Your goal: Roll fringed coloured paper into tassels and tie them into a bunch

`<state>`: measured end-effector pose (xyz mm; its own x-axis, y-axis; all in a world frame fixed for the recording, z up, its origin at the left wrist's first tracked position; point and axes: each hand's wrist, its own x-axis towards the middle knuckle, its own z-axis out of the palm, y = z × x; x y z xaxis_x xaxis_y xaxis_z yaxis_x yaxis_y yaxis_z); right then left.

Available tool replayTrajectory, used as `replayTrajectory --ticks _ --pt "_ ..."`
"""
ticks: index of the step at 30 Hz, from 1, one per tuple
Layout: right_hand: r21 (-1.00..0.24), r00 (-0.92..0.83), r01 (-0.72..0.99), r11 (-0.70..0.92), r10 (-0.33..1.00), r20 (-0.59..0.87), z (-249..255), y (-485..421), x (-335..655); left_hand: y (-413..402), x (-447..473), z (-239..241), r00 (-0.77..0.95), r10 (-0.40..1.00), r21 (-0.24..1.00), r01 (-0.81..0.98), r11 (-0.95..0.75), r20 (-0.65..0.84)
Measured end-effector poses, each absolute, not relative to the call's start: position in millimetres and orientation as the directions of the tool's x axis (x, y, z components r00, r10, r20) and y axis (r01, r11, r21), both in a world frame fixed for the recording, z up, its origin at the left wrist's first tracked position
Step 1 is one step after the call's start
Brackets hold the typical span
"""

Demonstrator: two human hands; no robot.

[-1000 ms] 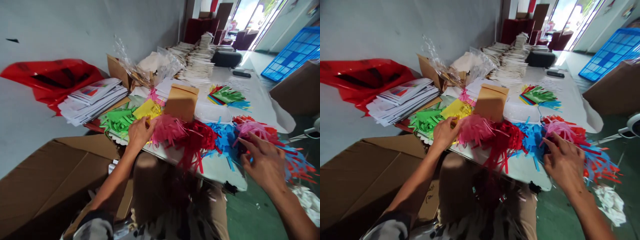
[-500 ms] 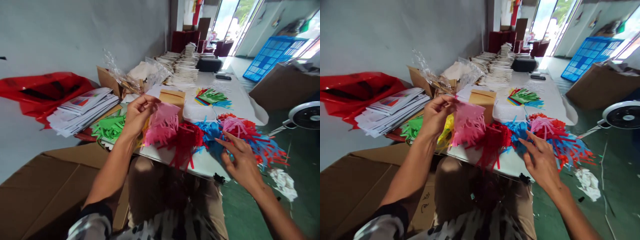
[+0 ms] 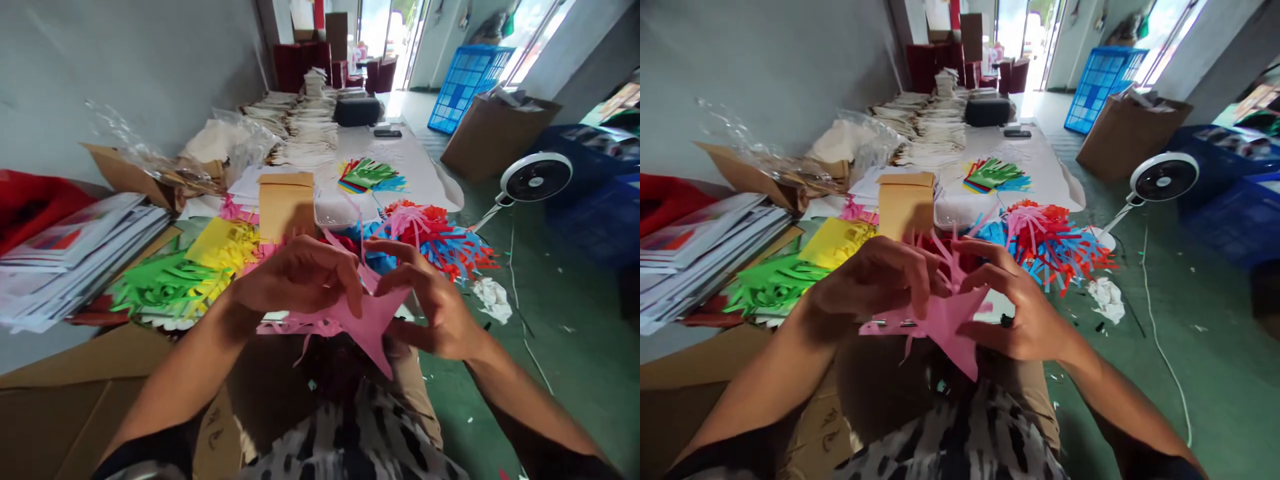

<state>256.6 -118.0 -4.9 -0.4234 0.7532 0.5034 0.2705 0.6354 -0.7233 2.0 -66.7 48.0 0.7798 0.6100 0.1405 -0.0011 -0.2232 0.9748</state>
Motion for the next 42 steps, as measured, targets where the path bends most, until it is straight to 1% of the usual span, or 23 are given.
replayTrajectory --ticks 4,6,9,11,12,15,17,20,21,22,23,24,25,26,27,28,30,32,35,37,38,40,42 --pt "-0.738 -0.355 0.181 0.650 0.743 0.567 -8 -118 264 -59 12 25 0.697 0.708 0.993 -0.070 -0.091 0.114" --pt "-0.745 -0.343 0.199 0.637 0.757 0.556 -9 -120 268 -58 19 2 0.708 0.705 0.994 -0.107 0.033 0.052" --pt "-0.779 -0.308 0.298 0.552 0.828 0.469 -12 -123 277 -57 27 -38 0.835 0.544 0.967 -0.061 0.247 -0.086" --pt "-0.813 -0.295 0.354 0.461 0.881 0.371 -15 -124 287 -58 26 -59 0.888 0.437 0.955 0.009 0.297 -0.144" --pt "-0.832 -0.307 0.365 0.418 0.898 0.316 -17 -124 292 -59 24 -66 0.887 0.437 0.959 0.022 0.283 -0.149" --pt "-0.872 -0.372 0.361 0.332 0.908 0.192 -21 -126 308 -59 10 -69 0.806 0.579 0.982 0.014 0.187 -0.122" --pt "-0.884 -0.373 0.372 0.283 0.918 0.136 -26 -128 313 -55 -2 -60 0.808 0.569 0.982 0.056 0.181 -0.150" --pt "-0.917 -0.361 0.375 0.133 0.932 -0.013 -42 -125 313 -43 -17 -44 0.858 0.429 0.959 0.241 0.149 -0.282" --pt "-0.922 -0.359 0.379 0.084 0.931 -0.063 -51 -122 312 -39 -20 -41 0.838 0.442 0.944 0.321 0.075 -0.320" --pt "-0.921 -0.351 0.386 0.049 0.931 -0.098 -61 -118 311 -37 -22 -39 0.795 0.509 0.915 0.401 -0.035 -0.329" --pt "-0.916 -0.338 0.401 0.031 0.934 -0.116 -71 -113 311 -36 -22 -39 0.731 0.620 0.862 0.479 -0.167 -0.286" --pt "-0.906 -0.321 0.421 0.029 0.939 -0.119 -82 -107 311 -38 -20 -40 0.650 0.740 0.783 0.546 -0.297 -0.173" --pt "-0.894 -0.307 0.446 0.031 0.944 -0.120 -93 -101 312 -42 -17 -43 0.575 0.818 0.691 0.596 -0.409 -0.012" --pt "-0.877 -0.297 0.479 0.036 0.947 -0.124 -102 -95 313 -50 -11 -48 0.528 0.836 0.603 0.622 -0.501 0.149" --pt "-0.856 -0.291 0.515 0.041 0.948 -0.130 -109 -90 314 -59 -3 -54 0.513 0.810 0.526 0.623 -0.579 0.284" --pt "-0.830 -0.286 0.555 0.049 0.949 -0.135 -114 -85 316 -70 7 -63 0.557 0.755 0.472 0.592 -0.653 0.346" --pt "-0.762 -0.275 0.643 0.077 0.952 -0.135 -116 -81 319 -93 28 -87 0.686 0.636 0.407 0.499 -0.765 0.353" --pt "-0.650 -0.258 0.751 0.117 0.958 -0.126 -111 -83 321 -112 47 -115 0.732 0.586 0.342 0.483 -0.806 0.348" --pt "-0.373 -0.249 0.899 0.230 0.969 -0.002 -99 -98 321 -125 64 -149 0.684 0.640 0.286 0.572 -0.769 0.351" --pt "-0.224 -0.343 0.903 0.367 0.929 0.137 -94 -114 318 -127 68 -158 0.650 0.648 0.265 0.595 -0.759 0.396" --pt "-0.185 -0.415 0.875 0.447 0.890 0.188 -93 -123 315 -127 69 -158 0.642 0.636 0.253 0.590 -0.767 0.428" --pt "-0.159 -0.552 0.794 0.587 0.805 0.216 -97 -140 308 -126 69 -154 0.640 0.601 0.232 0.568 -0.790 0.479" --pt "-0.145 -0.618 0.747 0.649 0.758 0.207 -107 -151 301 -127 69 -149 0.645 0.577 0.233 0.541 -0.808 0.501"
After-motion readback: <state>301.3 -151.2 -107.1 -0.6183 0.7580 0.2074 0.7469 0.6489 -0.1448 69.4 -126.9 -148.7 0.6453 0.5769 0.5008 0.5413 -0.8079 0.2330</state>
